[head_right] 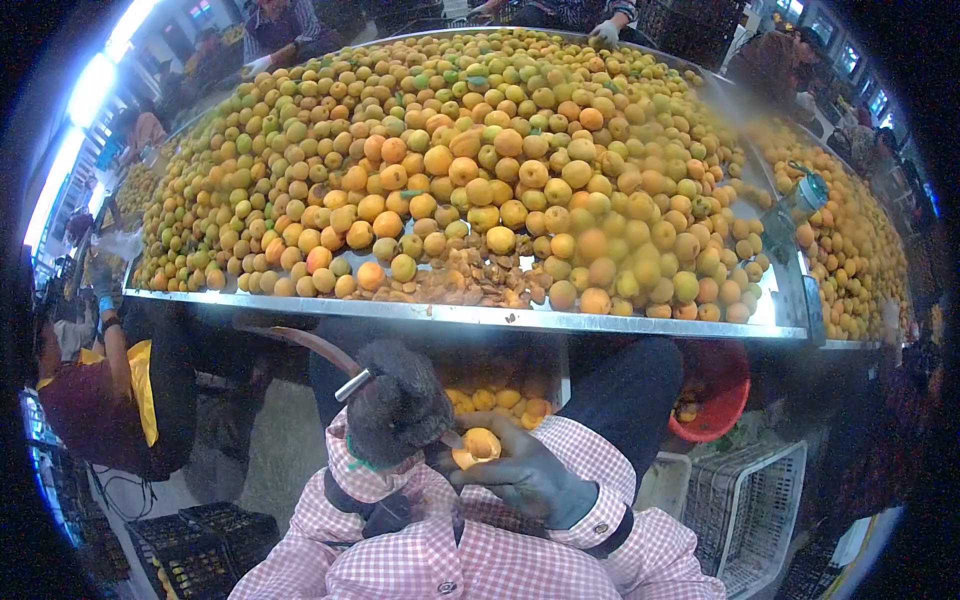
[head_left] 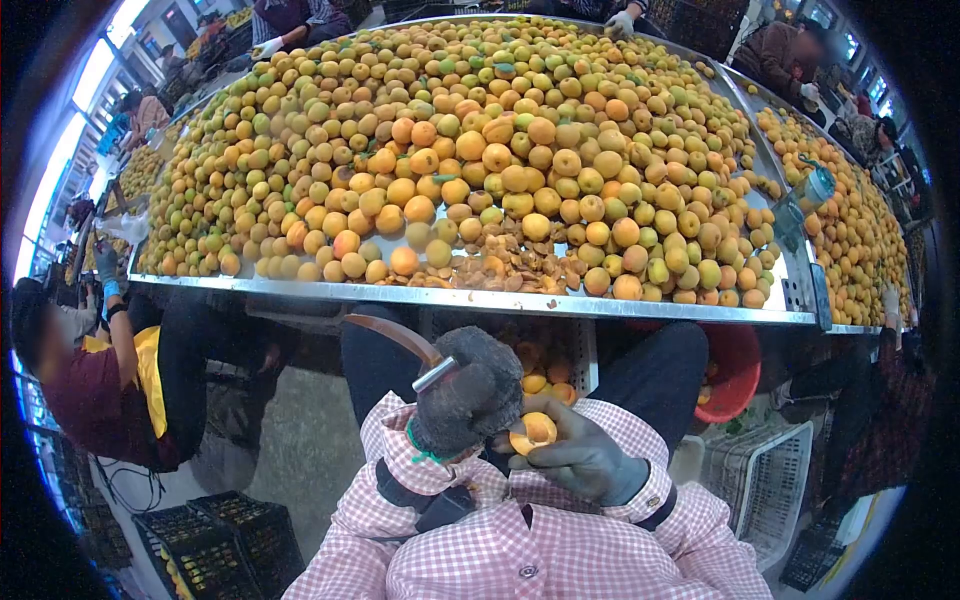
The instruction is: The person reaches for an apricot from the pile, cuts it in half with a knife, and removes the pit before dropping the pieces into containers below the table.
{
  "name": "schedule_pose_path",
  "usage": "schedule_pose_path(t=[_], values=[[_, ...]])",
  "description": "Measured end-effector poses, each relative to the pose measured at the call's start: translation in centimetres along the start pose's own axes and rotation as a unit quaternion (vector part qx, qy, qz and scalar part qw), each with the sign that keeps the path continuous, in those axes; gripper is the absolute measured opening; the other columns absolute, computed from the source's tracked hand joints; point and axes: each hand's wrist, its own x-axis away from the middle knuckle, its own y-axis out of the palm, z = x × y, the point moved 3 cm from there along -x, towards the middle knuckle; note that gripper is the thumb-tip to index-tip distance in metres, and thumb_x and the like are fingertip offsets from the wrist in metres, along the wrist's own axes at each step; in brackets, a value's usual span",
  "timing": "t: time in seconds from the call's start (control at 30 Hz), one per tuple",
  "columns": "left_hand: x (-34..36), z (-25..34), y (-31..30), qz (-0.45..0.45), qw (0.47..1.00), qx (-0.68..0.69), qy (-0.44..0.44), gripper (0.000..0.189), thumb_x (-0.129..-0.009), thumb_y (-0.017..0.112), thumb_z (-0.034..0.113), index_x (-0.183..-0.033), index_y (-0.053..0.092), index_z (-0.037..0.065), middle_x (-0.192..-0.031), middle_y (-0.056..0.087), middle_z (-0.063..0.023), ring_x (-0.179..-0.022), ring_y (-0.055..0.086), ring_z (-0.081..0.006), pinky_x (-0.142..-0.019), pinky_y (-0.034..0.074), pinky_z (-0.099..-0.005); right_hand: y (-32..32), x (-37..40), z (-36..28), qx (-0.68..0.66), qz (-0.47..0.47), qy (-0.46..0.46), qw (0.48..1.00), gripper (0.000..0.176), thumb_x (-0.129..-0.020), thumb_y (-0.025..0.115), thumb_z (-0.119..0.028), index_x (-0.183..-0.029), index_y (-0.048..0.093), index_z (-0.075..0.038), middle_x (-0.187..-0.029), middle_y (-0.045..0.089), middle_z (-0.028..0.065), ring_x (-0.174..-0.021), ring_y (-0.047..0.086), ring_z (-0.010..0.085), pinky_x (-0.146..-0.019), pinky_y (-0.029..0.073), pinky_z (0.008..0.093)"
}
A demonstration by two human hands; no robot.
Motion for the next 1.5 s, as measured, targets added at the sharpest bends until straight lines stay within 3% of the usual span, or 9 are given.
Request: schedule_pose_path(t=[0.3, 0.63, 0.7, 0.8, 0.9, 1.0, 1.2, 1.3, 1.5], values=[[0.3, 0.1, 0.2, 0.013, 0.999, 0.039, -0.016, 0.023, -0.078, 0.07, 0.019, -0.088, 0.054, 0.006, -0.074, 0.053, -0.0073, -0.052, 0.05, -0.0134, -0.041, 0.04, -0.0231, 0.5, -0.1, 0.4, 0.057, 0.0, -0.036, 0.998, 0.043, -0.085, 0.061, -0.006, -0.121, 0.038, -0.001, -0.095, 0.057, 0.0117, -0.072, 0.056, 0.0133, -0.065, 0.048, 0.0256], [0.1, -0.9, 0.5, 0.022, 0.995, 0.092, 0.007, 0.019, -0.088, 0.059, 0.025, -0.088, 0.05, 0.007, -0.069, 0.049, -0.0057, -0.045, 0.044, -0.0118, -0.037, 0.036, -0.0252, 1.2, -0.2, 1.3, 0.111, 0.013, -0.166, 0.98, 0.04, -0.086, 0.06, -0.007, -0.118, 0.037, -0.002, -0.091, 0.053, 0.0096, -0.072, 0.054, 0.0129, -0.066, 0.047, 0.0246], [-0.1, -0.9, 0.7, 0.081, 0.994, 0.074, 0.03, 0.026, -0.091, 0.054, 0.033, -0.087, 0.048, 0.008, -0.058, 0.035, 0.0022, -0.038, 0.033, -0.0082, -0.033, 0.03, -0.0247, 1.5, 0.0, 1.0, 0.35, 0.035, -0.259, 0.899, 0.04, -0.085, 0.06, -0.006, -0.117, 0.037, -0.002, -0.091, 0.052, 0.0101, -0.073, 0.054, 0.0127, -0.065, 0.047, 0.0235], [-0.2, -1.1, 0.3, 0.078, 0.99, 0.117, 0.01, 0.026, -0.092, 0.052, 0.035, -0.089, 0.05, 0.009, -0.057, 0.034, 0.003, -0.039, 0.034, -0.0068, -0.034, 0.031, -0.0239, 1.0, -0.3, 1.9, 0.392, 0.051, -0.291, 0.871, 0.042, -0.084, 0.061, -0.007, -0.118, 0.037, -0.003, -0.088, 0.053, 0.0099, -0.071, 0.054, 0.0119, -0.062, 0.046, 0.0234], [-0.6, -0.8, 1.0, 0.119, 0.991, 0.054, -0.019, 0.031, -0.092, 0.051, 0.039, -0.087, 0.051, 0.009, -0.056, 0.035, 0.0027, -0.04, 0.035, -0.0078, -0.037, 0.03, -0.0235, 1.2, -0.4, 1.5, 0.185, 0.077, -0.15, 0.968, 0.044, -0.084, 0.06, -0.007, -0.12, 0.036, -0.004, -0.082, 0.054, 0.0088, -0.068, 0.054, 0.011, -0.059, 0.045, 0.0238], [-0.9, -0.4, -0.3, 0.113, 0.987, -0.056, 0.103, 0.028, -0.091, 0.053, 0.033, -0.092, 0.052, 0.004, -0.067, 0.05, -0.0048, -0.045, 0.046, -0.0142, -0.038, 0.04, -0.0277, 1.5, -0.4, 1.1, 0.195, 0.058, -0.148, 0.968, 0.043, -0.085, 0.057, -0.004, -0.122, 0.034, -0.004, -0.077, 0.053, 0.0075, -0.064, 0.052, 0.01, -0.057, 0.044, 0.0237], [-1.2, -0.5, 0.2, -0.026, 0.995, 0.082, 0.044, 0.036, -0.09, 0.054, 0.039, -0.081, 0.051, 0.005, -0.055, 0.039, -0.0004, -0.04, 0.037, -0.0116, -0.037, 0.031, -0.0266, 1.3, -0.6, 2.2, 0.078, 0.036, -0.126, 0.988, 0.042, -0.087, 0.054, -0.003, -0.124, 0.034, -0.002, -0.078, 0.051, 0.0068, -0.062, 0.05, 0.0092, -0.055, 0.043, 0.0232], [-0.8, -0.4, 1.0, 0.081, 0.994, -0.008, 0.07, 0.037, -0.089, 0.056, 0.039, -0.078, 0.051, 0.004, -0.053, 0.038, -0.0011, -0.039, 0.036, -0.0121, -0.035, 0.031, -0.0277, 1.5, -0.1, 2.0, 0.053, 0.04, -0.109, 0.992, 0.041, -0.087, 0.056, -0.006, -0.122, 0.035, -0.002, -0.079, 0.051, 0.0052, -0.063, 0.05, 0.0096, -0.057, 0.044, 0.0224], [-0.5, -0.6, 0.6, 0.043, 0.998, -0.024, 0.03, 0.041, -0.088, 0.057, 0.04, -0.072, 0.049, 0.004, -0.052, 0.039, -0.0021, -0.039, 0.038, -0.0143, -0.034, 0.031, -0.0282, 1.2, -0.3, 2.1, 0.325, 0.081, -0.174, 0.926, 0.04, -0.082, 0.06, -0.007, -0.116, 0.04, 0.0, -0.1, 0.049, 0.0161, -0.084, 0.056, 0.0213, -0.072, 0.048, 0.0309]])
